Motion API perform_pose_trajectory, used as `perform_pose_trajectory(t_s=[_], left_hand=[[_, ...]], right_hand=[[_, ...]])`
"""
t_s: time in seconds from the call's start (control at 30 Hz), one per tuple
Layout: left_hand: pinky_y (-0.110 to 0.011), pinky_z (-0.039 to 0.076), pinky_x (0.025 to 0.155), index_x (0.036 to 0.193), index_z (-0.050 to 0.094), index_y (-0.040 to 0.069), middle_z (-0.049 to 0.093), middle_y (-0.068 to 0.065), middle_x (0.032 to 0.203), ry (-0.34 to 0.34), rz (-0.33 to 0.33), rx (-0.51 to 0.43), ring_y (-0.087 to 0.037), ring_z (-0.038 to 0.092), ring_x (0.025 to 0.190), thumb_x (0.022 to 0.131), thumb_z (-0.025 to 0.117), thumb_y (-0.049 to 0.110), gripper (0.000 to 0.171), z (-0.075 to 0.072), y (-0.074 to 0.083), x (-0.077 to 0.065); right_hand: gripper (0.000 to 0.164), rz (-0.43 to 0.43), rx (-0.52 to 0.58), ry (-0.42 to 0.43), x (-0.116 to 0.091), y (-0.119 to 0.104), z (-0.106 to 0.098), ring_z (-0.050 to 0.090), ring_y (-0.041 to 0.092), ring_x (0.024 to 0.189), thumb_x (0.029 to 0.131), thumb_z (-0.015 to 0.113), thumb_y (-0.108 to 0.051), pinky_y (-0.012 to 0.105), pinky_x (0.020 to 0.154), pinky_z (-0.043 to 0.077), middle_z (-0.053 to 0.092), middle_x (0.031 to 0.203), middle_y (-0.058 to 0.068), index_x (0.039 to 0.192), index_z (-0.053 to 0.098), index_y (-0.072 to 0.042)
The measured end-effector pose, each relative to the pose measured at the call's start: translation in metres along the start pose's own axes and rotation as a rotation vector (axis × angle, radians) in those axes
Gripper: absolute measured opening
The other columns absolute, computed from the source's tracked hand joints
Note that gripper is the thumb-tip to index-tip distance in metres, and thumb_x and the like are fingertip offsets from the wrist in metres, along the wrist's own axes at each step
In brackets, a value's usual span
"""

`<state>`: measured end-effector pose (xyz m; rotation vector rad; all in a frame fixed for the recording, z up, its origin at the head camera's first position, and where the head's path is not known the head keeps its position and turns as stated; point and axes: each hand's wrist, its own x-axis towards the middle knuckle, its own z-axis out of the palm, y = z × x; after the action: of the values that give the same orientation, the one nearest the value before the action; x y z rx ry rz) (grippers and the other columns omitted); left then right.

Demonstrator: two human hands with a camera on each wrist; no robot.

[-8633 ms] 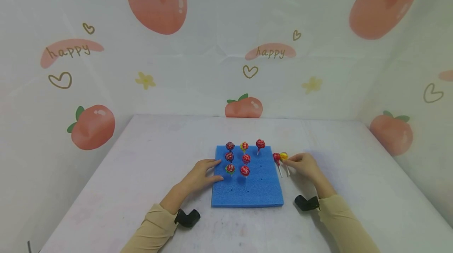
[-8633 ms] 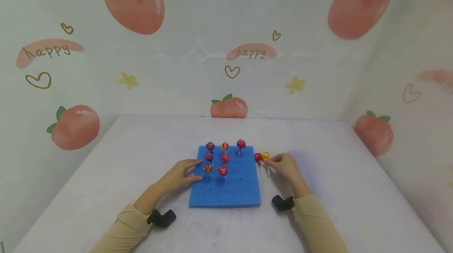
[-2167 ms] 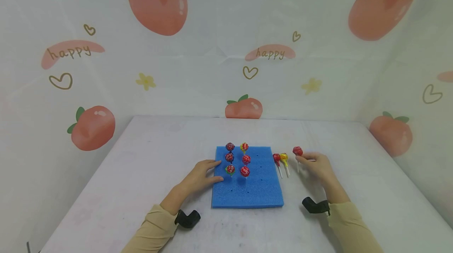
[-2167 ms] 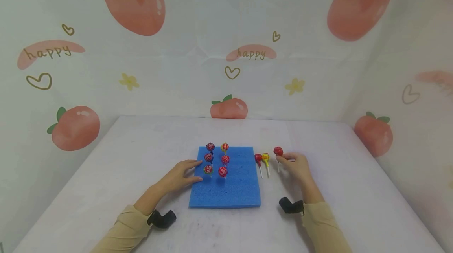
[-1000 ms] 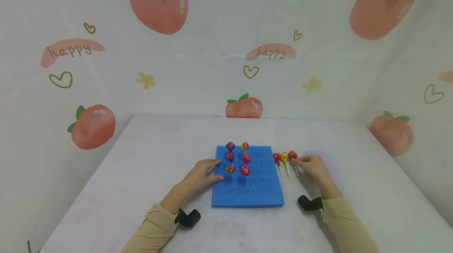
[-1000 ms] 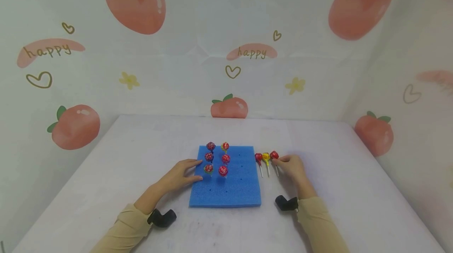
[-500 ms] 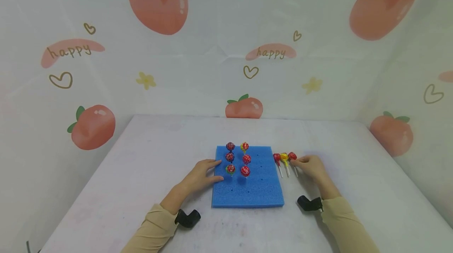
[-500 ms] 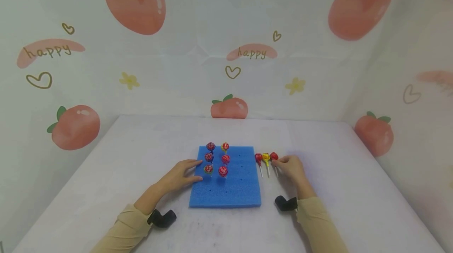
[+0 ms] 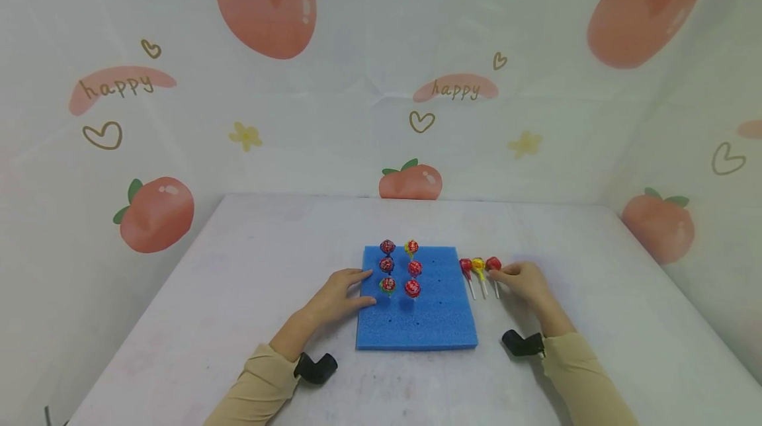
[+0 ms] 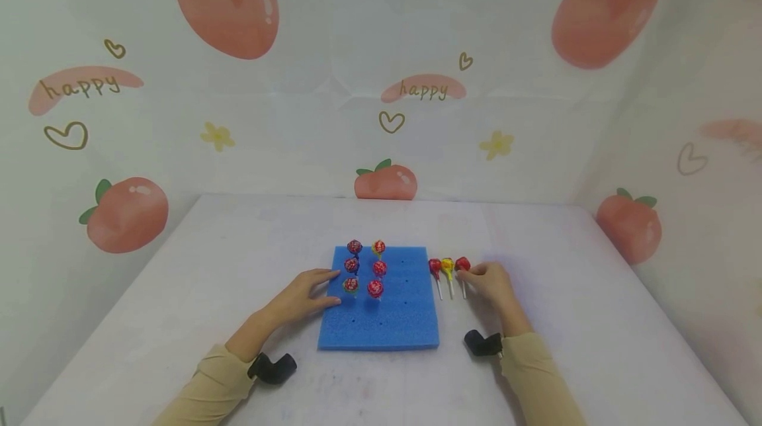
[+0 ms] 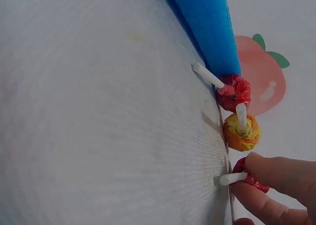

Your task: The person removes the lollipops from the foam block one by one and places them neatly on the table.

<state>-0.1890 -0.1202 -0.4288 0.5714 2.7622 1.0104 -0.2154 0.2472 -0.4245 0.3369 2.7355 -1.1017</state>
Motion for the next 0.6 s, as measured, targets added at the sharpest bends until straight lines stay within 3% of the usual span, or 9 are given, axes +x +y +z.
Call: perform_pose_trajectory(t_s=[0.3,0.6], left_hand=[[-0.05,0.032,0.107,0.133,0.047,0.007,0.047,-0.018,0.134,-0.006,0.004,0.01,-0.036,0.038,0.128,0.082,0.065,0.035,0.06,0.0004,-0.0006,-0.0002],[-0.051,0.032,0.106,0.132,0.047,0.007,0.047,-0.017,0.135,0.0,0.002,0.015,-0.036,0.038,0.129,0.082,0.065,0.035,0.06,0.0007,-0.0007,0.0003]], right_hand=[[0.043,-0.043,-0.02,-0.006,-0.0004,0.0005,-0.0015,0.05,0.02,0.075,0.081,0.065,-0.034,0.024,0.056,0.04,0.064,0.089,0.016,0.095,0.066,0.006],[0.05,-0.006,-0.025,-0.018,-0.0018,0.0009,-0.0029,0.048,0.023,0.079,0.083,0.062,-0.039,0.026,0.061,0.042,0.061,0.093,0.018,0.1,0.063,0.007]])
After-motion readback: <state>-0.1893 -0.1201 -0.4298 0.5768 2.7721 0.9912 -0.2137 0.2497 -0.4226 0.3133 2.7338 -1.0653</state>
